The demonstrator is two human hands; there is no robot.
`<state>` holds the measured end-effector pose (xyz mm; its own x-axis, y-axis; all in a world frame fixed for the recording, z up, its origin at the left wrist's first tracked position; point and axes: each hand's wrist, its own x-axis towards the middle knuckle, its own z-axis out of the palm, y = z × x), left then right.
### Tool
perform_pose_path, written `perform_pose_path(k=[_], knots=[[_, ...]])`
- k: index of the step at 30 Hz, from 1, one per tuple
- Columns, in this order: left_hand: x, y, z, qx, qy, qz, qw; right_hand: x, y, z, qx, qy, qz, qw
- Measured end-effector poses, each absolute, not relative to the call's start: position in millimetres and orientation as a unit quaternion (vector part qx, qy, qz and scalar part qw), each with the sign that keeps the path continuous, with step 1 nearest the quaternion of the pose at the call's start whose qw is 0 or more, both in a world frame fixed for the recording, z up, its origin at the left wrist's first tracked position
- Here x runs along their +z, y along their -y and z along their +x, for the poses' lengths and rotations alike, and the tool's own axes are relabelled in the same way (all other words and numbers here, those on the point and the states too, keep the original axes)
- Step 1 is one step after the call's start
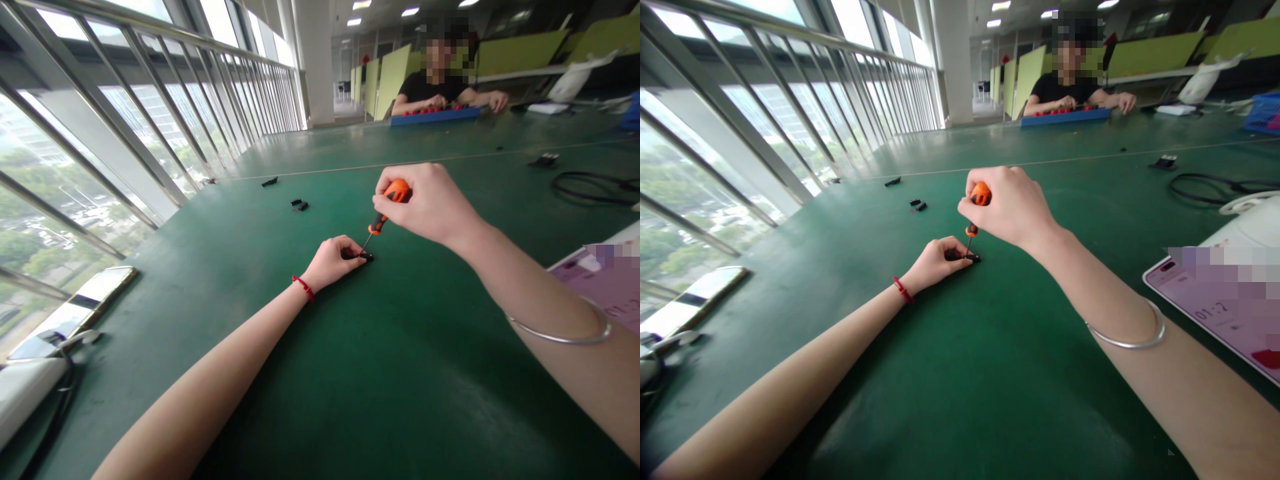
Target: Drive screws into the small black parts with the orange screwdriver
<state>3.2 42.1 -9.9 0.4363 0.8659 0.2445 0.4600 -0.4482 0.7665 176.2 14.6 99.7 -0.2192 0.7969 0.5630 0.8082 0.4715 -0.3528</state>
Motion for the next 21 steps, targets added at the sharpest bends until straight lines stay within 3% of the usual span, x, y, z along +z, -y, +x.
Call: perform_pose_path(k=[21], knots=[[-11.3,-43.5,3.2,0.324,-0.419,0.788,0.312,97.8,-9.6,172.8,0.002,0.788,-0.504,0.355]])
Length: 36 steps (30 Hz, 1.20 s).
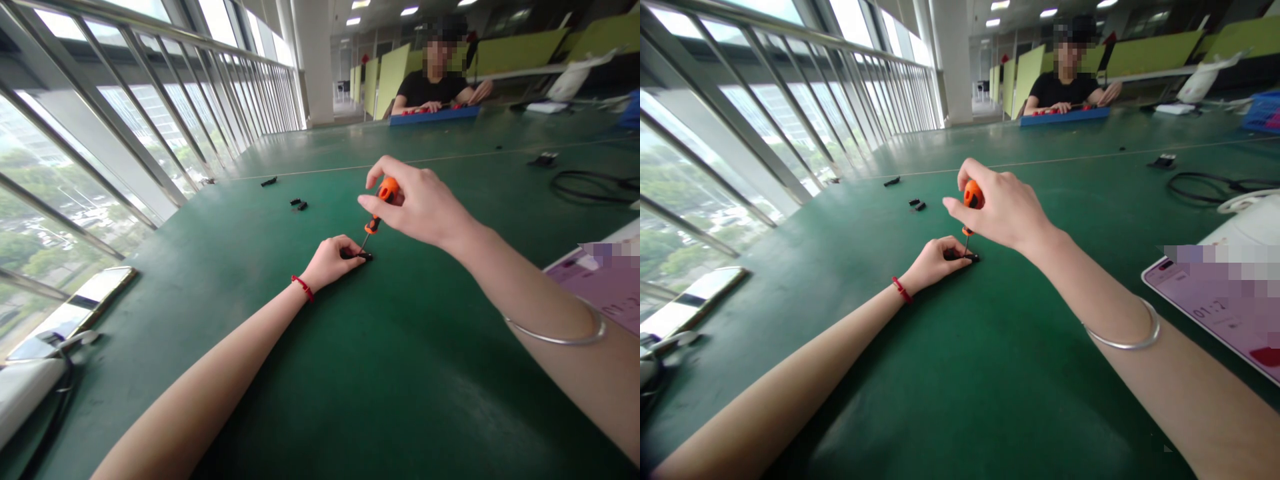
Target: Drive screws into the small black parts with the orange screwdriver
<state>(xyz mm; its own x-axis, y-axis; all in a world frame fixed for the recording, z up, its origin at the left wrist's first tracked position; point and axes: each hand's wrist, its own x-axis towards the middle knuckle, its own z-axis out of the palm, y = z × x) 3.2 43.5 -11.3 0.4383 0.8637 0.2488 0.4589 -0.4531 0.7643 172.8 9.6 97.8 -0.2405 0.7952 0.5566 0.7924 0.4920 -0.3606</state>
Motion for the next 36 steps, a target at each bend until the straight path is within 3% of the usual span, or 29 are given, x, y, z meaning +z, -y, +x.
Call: perform_pose_path(k=[11,19,36], knots=[[-12.5,-44.2,3.2,0.322,-0.411,0.798,0.301,100.5,-7.1,172.8,-0.015,0.79,-0.511,0.337],[-13.6,-43.8,5.1,0.303,-0.388,0.84,0.228,100.7,-5.6,171.6,-0.029,0.785,-0.524,0.328],[-14.1,-43.3,4.8,0.308,-0.39,0.838,0.227,100.6,-5.5,169.7,-0.028,0.785,-0.523,0.331]])
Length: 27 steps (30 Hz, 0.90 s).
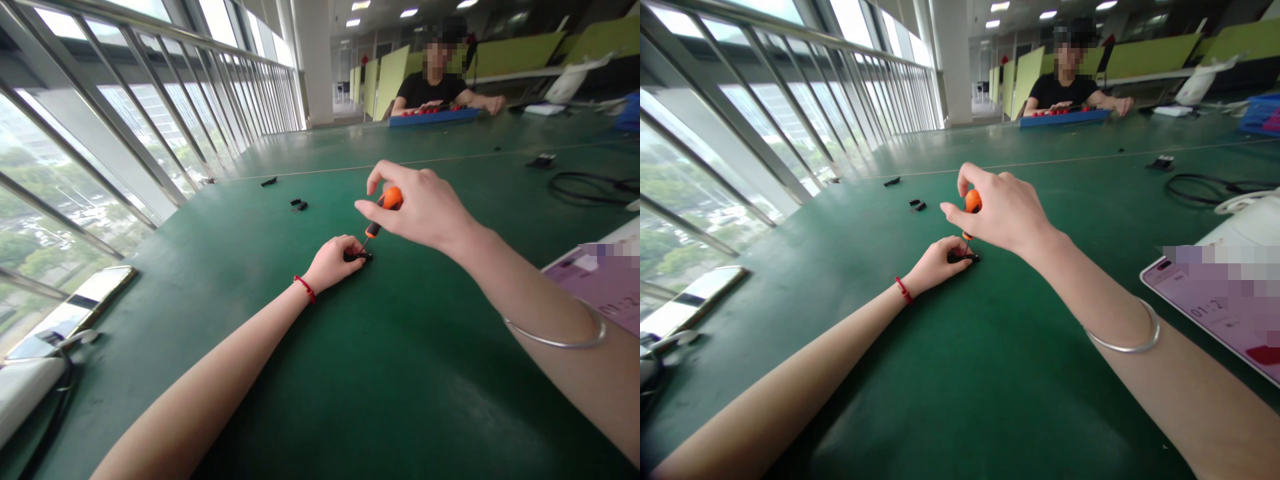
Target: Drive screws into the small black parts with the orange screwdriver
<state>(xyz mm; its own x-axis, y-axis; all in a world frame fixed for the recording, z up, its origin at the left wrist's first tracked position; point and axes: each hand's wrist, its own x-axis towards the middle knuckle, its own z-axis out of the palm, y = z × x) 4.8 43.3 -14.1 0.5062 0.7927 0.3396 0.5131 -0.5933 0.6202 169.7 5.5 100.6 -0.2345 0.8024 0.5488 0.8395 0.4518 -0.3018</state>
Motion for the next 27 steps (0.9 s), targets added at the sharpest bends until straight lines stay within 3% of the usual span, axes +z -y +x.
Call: perform_pose_path(k=[19,27], knots=[[-13.5,-42.2,6.5,0.32,-0.394,0.829,0.235,95.6,-10.2,170.6,0.001,0.788,-0.492,0.369],[-14.1,-42.6,5.3,0.311,-0.395,0.836,0.221,101.0,-8.9,172.5,0.028,0.786,-0.514,0.344]])
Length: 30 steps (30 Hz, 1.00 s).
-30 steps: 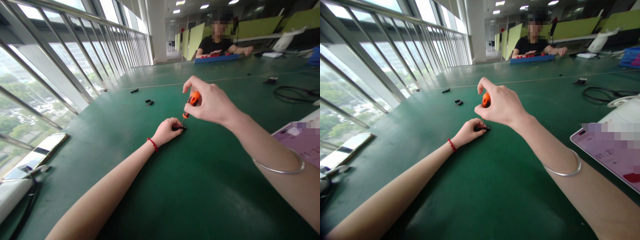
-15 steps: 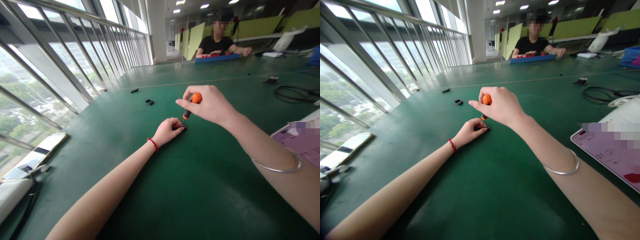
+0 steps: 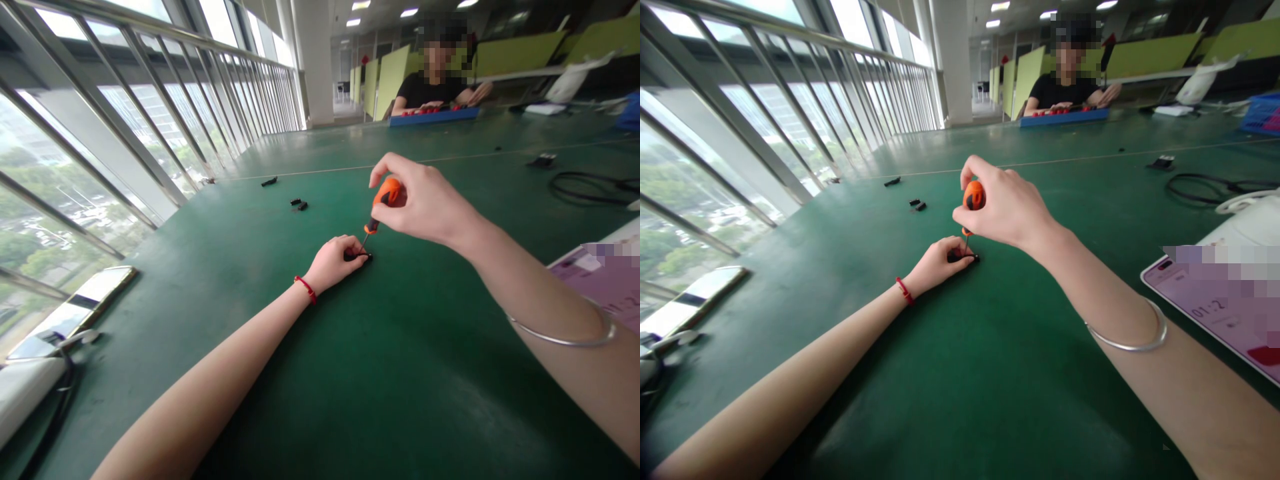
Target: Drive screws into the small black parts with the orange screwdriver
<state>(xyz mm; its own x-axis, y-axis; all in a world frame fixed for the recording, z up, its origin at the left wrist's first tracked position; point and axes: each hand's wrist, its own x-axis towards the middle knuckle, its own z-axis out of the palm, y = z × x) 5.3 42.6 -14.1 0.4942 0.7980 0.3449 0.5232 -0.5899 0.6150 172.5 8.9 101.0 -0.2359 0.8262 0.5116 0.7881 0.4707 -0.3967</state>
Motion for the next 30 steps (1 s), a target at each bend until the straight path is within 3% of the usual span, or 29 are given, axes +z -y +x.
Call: perform_pose_path(k=[30], knots=[[-13.6,-42.2,5.8,0.311,-0.394,0.838,0.215,99.5,-6.9,170.8,-0.011,0.779,-0.523,0.345]])
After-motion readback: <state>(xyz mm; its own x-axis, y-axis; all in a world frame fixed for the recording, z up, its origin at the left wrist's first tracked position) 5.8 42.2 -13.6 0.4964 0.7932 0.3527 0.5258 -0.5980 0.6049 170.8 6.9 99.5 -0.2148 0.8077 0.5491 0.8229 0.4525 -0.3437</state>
